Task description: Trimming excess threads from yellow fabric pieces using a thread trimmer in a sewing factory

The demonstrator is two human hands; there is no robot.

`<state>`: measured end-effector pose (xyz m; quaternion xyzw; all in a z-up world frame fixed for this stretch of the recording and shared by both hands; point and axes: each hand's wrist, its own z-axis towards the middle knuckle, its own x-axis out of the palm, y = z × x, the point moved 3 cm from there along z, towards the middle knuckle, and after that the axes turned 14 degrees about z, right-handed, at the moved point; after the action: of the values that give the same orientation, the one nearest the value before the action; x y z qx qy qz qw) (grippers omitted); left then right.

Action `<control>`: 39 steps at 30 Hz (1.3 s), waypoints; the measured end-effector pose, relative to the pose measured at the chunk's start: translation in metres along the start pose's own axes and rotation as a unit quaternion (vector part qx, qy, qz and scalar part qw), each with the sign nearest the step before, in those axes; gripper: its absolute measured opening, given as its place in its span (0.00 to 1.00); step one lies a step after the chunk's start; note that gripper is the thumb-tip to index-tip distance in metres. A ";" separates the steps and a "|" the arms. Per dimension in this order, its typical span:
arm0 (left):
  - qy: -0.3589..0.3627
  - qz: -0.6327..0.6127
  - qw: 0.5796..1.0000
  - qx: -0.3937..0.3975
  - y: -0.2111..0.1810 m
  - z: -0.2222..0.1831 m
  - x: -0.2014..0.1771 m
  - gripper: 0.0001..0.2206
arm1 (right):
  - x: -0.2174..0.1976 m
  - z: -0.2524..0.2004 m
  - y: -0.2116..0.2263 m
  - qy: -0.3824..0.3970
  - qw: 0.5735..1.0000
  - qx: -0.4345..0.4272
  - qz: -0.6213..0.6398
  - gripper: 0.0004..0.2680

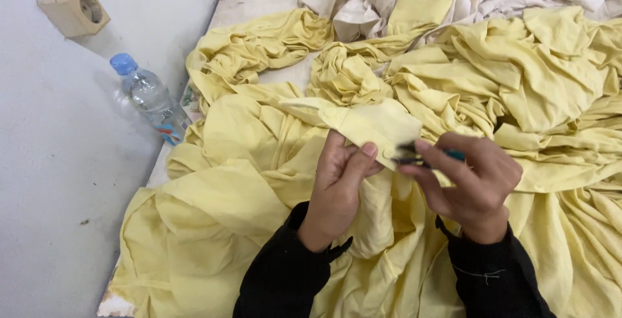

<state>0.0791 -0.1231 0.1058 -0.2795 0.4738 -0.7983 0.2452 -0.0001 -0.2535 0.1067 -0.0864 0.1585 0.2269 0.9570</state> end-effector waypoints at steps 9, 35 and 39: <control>0.004 -0.053 0.999 -0.005 0.004 -0.002 0.005 0.11 | 0.003 0.016 0.016 -0.002 1.000 0.014 0.006 0.04; -0.086 0.062 0.993 0.055 0.005 0.015 -0.012 0.06 | 0.002 0.008 -0.026 0.145 0.963 0.177 0.144 0.13; -0.042 0.174 0.981 0.080 -0.005 0.009 -0.010 0.05 | -0.005 0.005 -0.017 0.073 0.953 0.222 0.193 0.12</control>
<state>0.0917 -0.1200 0.1120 -0.2055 0.4388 -0.7663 0.4220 0.0051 -0.2697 0.1152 0.1436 0.2883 0.3598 0.8757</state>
